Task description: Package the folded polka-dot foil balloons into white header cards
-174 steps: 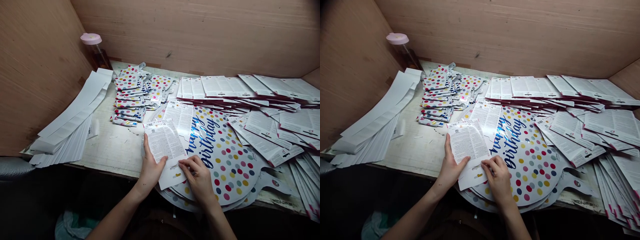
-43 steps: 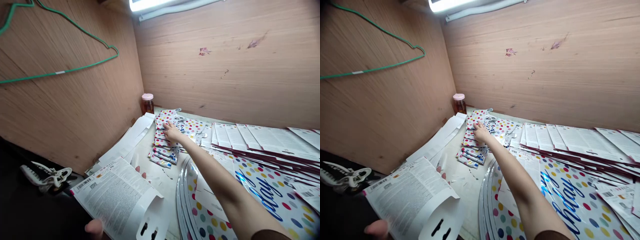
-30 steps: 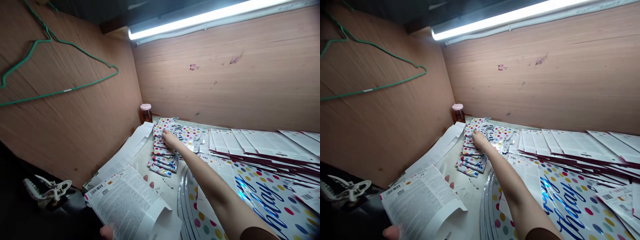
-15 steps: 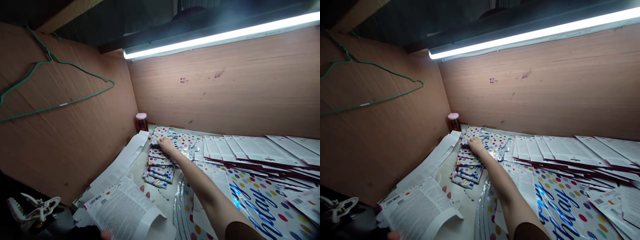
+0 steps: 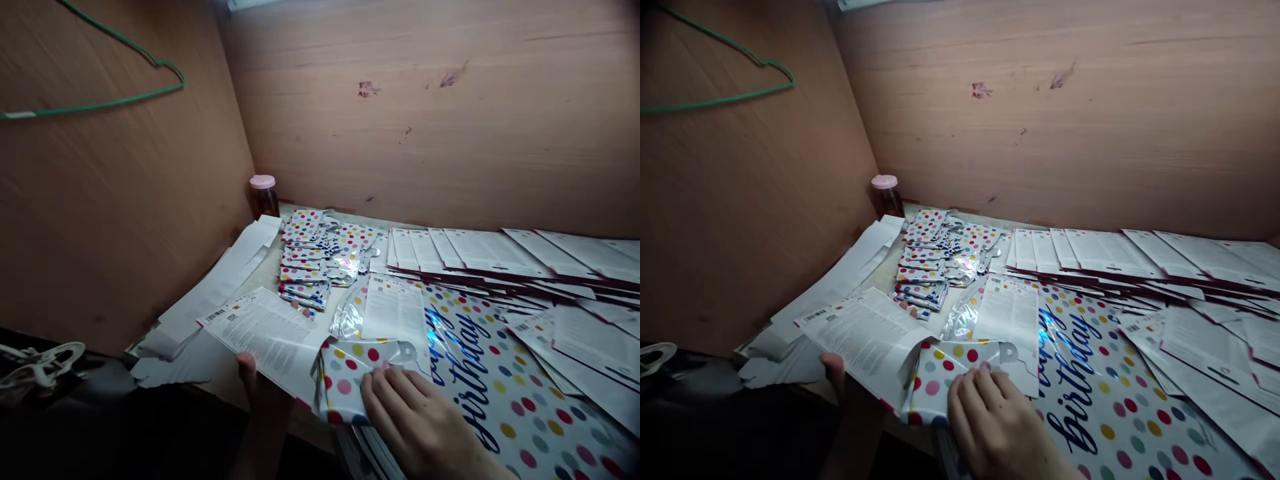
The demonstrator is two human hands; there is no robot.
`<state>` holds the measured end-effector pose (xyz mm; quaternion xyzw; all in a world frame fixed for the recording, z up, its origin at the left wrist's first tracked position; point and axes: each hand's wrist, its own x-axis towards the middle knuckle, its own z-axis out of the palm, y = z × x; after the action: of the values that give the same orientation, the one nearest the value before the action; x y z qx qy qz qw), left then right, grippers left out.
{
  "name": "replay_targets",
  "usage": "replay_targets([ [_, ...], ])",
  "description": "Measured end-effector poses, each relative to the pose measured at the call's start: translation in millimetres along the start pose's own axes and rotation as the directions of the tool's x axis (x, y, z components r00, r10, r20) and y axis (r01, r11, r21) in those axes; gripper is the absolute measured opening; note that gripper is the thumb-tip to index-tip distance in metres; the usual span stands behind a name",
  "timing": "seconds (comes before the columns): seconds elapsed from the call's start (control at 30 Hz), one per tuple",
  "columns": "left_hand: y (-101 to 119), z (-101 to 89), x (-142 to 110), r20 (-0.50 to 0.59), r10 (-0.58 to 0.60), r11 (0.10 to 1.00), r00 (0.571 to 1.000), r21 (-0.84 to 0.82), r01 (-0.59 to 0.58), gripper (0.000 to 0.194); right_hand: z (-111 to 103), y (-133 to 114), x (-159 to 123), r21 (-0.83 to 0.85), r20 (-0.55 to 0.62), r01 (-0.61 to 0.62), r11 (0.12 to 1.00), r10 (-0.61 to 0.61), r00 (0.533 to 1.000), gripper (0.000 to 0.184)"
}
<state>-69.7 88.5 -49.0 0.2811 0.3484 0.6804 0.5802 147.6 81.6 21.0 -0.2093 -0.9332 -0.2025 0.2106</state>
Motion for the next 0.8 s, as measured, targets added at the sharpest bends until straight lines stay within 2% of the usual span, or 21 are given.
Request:
replay_targets([
  [0.07,-7,7.1,-5,-0.012,-0.031,0.999,0.999,-0.039,0.030,0.098,11,-13,-3,-0.064,0.048,-0.075,0.995,0.079,0.996,0.041],
  [0.17,-7,14.9,-14,-0.047,-0.064,0.996,0.997,-0.066,0.061,0.100,19,-27,-9,-0.096,0.118,-0.152,0.984,0.163,0.980,0.039],
  [0.3,1,23.4,-23,-0.114,-0.104,0.988,0.988,-0.127,0.090,0.096,15,-38,-13,-0.117,0.139,-0.191,0.975,0.206,0.969,0.039],
  [0.4,0,32.7,-29,-0.088,-0.094,0.989,0.992,-0.125,0.083,0.098,12,-45,-8,-0.118,0.153,-0.226,0.967,0.242,0.958,0.040],
  [0.47,-2,38.8,-33,-0.021,-0.088,0.984,0.996,-0.157,0.084,0.100,9,-49,-6,-0.046,0.135,-0.264,0.964,0.267,0.954,0.040],
  [0.53,-2,42.5,-35,0.036,-0.081,0.968,0.996,-0.234,0.087,0.098,6,-54,-10,0.139,0.066,-0.295,0.945,0.288,0.955,0.039],
  [0.63,1,42.5,-36,0.106,-0.105,0.935,0.989,-0.328,0.135,0.098,4,-59,-28,0.462,-0.005,-0.341,0.819,0.387,0.922,0.059],
  [0.7,-5,42.9,-40,0.154,-0.138,0.915,0.978,-0.358,0.185,0.103,8,-63,-39,0.594,0.043,-0.397,0.699,0.465,0.884,0.067],
  [0.8,-32,51.3,-56,0.298,-0.234,0.871,0.925,-0.358,0.336,0.104,23,-67,-43,0.715,0.177,-0.483,0.506,0.537,0.824,0.056],
])
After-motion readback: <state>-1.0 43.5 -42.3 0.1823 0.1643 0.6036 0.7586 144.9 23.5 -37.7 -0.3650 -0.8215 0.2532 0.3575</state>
